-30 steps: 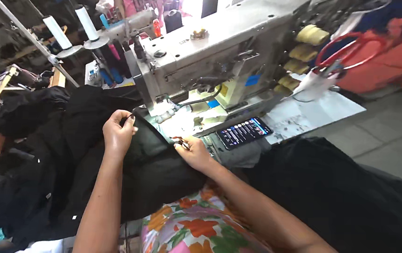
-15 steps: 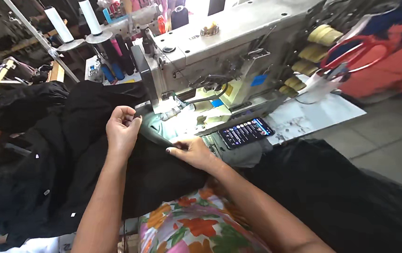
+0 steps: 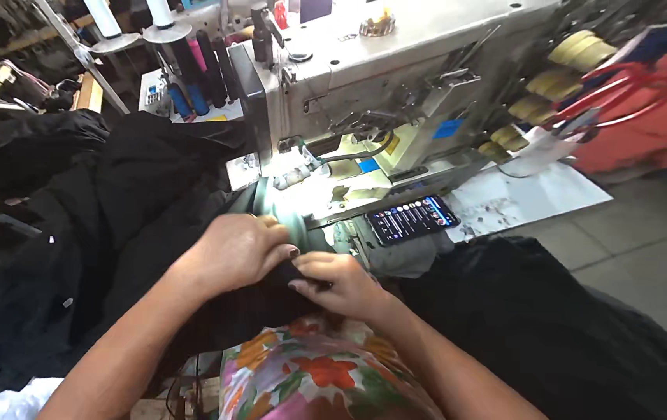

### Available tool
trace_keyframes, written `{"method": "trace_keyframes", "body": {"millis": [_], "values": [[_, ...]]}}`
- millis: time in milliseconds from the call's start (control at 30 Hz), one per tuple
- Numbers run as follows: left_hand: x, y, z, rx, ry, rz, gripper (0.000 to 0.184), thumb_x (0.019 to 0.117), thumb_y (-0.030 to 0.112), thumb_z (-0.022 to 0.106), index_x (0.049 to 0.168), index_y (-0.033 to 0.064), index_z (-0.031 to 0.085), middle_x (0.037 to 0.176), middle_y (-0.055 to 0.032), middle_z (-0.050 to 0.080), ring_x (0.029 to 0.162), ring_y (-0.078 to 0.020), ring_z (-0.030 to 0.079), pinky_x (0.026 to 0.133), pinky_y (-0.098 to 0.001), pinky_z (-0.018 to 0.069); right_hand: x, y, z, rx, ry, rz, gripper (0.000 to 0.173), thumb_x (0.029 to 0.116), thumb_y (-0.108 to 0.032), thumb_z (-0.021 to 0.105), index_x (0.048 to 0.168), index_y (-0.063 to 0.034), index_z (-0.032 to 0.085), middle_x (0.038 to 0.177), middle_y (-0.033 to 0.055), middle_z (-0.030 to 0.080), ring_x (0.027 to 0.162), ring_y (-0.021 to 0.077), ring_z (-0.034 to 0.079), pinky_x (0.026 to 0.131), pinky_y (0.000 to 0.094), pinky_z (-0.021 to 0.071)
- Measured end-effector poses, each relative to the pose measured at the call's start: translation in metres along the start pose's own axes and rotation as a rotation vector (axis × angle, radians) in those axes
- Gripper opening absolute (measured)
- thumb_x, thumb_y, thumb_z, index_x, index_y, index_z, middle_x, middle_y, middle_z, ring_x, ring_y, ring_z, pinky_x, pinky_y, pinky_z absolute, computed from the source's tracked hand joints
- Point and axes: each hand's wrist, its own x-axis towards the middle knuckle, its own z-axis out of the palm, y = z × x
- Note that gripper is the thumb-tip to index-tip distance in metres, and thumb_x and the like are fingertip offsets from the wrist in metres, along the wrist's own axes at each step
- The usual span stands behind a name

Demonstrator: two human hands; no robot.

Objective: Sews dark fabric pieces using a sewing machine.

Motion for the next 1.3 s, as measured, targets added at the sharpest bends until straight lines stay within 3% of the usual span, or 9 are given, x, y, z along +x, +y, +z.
{"method": "trace_keyframes", "body": {"millis": [133, 233, 333, 733, 967, 1033, 1167, 1233, 1300], "values": [[-0.005, -0.009, -0.024, 0.024, -0.003, 0.013, 0.022, 0.096, 0.04, 0.063, 0.092, 0.0221, 0.075, 0.082, 0.004, 0.064, 0.073, -0.0129, 0.065, 0.061, -0.0369, 0.0545, -0.005, 0.024, 0.006, 0.141, 0.008, 0.12, 0.023, 0.0987, -0.024, 0.068, 0.101, -0.0027, 0.076, 0.105, 0.0078, 0.075, 0.098, 0.0082, 0.07, 0.089, 0.0251, 0.0577], [-0.002, -0.012, -0.016, 0.069, -0.031, -0.054, 0.012, 0.0939, 0.026, 0.07, 0.09, 0.0152, 0.074, 0.084, -0.0034, 0.065, 0.074, -0.0228, 0.067, 0.059, -0.0446, 0.0561, -0.011, 0.017, 0.014, 0.242, 0.048, 0.198, 0.019, 0.0973, -0.019, 0.069, 0.097, -0.0011, 0.077, 0.099, 0.0072, 0.076, 0.089, 0.0045, 0.07, 0.082, 0.0216, 0.0585], [-0.001, -0.013, -0.016, 0.084, 0.0, -0.078, 0.017, 0.0958, 0.031, 0.066, 0.09, 0.0163, 0.072, 0.084, -0.0011, 0.063, 0.072, -0.0194, 0.066, 0.058, -0.041, 0.0551, -0.011, 0.018, 0.019, 0.253, 0.111, 0.272, 0.018, 0.0969, -0.017, 0.068, 0.099, -0.0022, 0.078, 0.1, 0.0059, 0.076, 0.084, 0.0028, 0.07, 0.077, 0.0198, 0.0593], [0.001, 0.018, -0.004, 0.152, -0.007, -0.118, 0.017, 0.0948, 0.029, 0.069, 0.087, 0.0143, 0.07, 0.082, -0.0049, 0.063, 0.065, -0.0235, 0.064, 0.051, -0.0415, 0.0527, 0.002, 0.033, 0.014, 0.229, 0.098, 0.176, 0.015, 0.0965, -0.014, 0.069, 0.1, -0.0027, 0.078, 0.104, 0.0068, 0.077, 0.099, 0.0076, 0.071, 0.091, 0.0246, 0.0585], [0.005, 0.02, -0.003, 0.157, -0.055, -0.158, 0.014, 0.0921, 0.026, 0.073, 0.086, 0.0132, 0.071, 0.083, -0.0063, 0.064, 0.065, -0.0254, 0.065, 0.05, -0.0432, 0.0528, 0.003, 0.035, 0.016, 0.223, 0.105, 0.184, 0.016, 0.0962, -0.015, 0.069, 0.101, -0.0033, 0.078, 0.106, 0.0065, 0.077, 0.101, 0.0077, 0.071, 0.092, 0.0251, 0.0585], [0.006, 0.017, -0.003, 0.208, -0.029, -0.195, 0.011, 0.0924, 0.02, 0.074, 0.087, 0.0112, 0.071, 0.091, -0.0085, 0.065, 0.068, -0.0277, 0.064, 0.051, -0.0441, 0.0524, 0.003, 0.035, 0.016, 0.206, 0.113, 0.2, 0.016, 0.0962, -0.016, 0.069, 0.1, -0.0032, 0.078, 0.105, 0.0064, 0.077, 0.1, 0.0066, 0.071, 0.091, 0.024, 0.0584], [0.006, 0.021, -0.007, 0.15, -0.041, -0.155, 0.017, 0.0943, 0.03, 0.07, 0.087, 0.0149, 0.07, 0.082, -0.0043, 0.062, 0.064, -0.0232, 0.064, 0.051, -0.0415, 0.0524, 0.008, 0.037, 0.015, 0.183, 0.133, 0.191, 0.014, 0.0947, -0.013, 0.067, 0.098, -0.0047, 0.079, 0.103, 0.005, 0.077, 0.097, 0.0066, 0.071, 0.087, 0.0248, 0.0589], [0.008, 0.021, -0.006, 0.204, -0.015, -0.207, 0.012, 0.094, 0.022, 0.072, 0.089, 0.011, 0.071, 0.09, -0.0094, 0.065, 0.067, -0.0285, 0.064, 0.05, -0.0452, 0.0525, 0.009, 0.036, 0.015, 0.152, 0.144, 0.212, 0.014, 0.0944, -0.015, 0.068, 0.095, -0.0051, 0.079, 0.099, 0.0043, 0.077, 0.092, 0.0055, 0.071, 0.084, 0.0243, 0.059], [0.009, 0.02, -0.008, 0.214, -0.01, -0.207, 0.015, 0.0959, 0.025, 0.069, 0.088, 0.0129, 0.07, 0.088, -0.0068, 0.063, 0.065, -0.0259, 0.063, 0.05, -0.0431, 0.0509, 0.011, 0.035, 0.015, 0.151, 0.157, 0.219, 0.013, 0.0936, -0.014, 0.069, 0.095, -0.005, 0.079, 0.098, 0.004, 0.077, 0.091, 0.0051, 0.071, 0.083, 0.0238, 0.0591]]}}
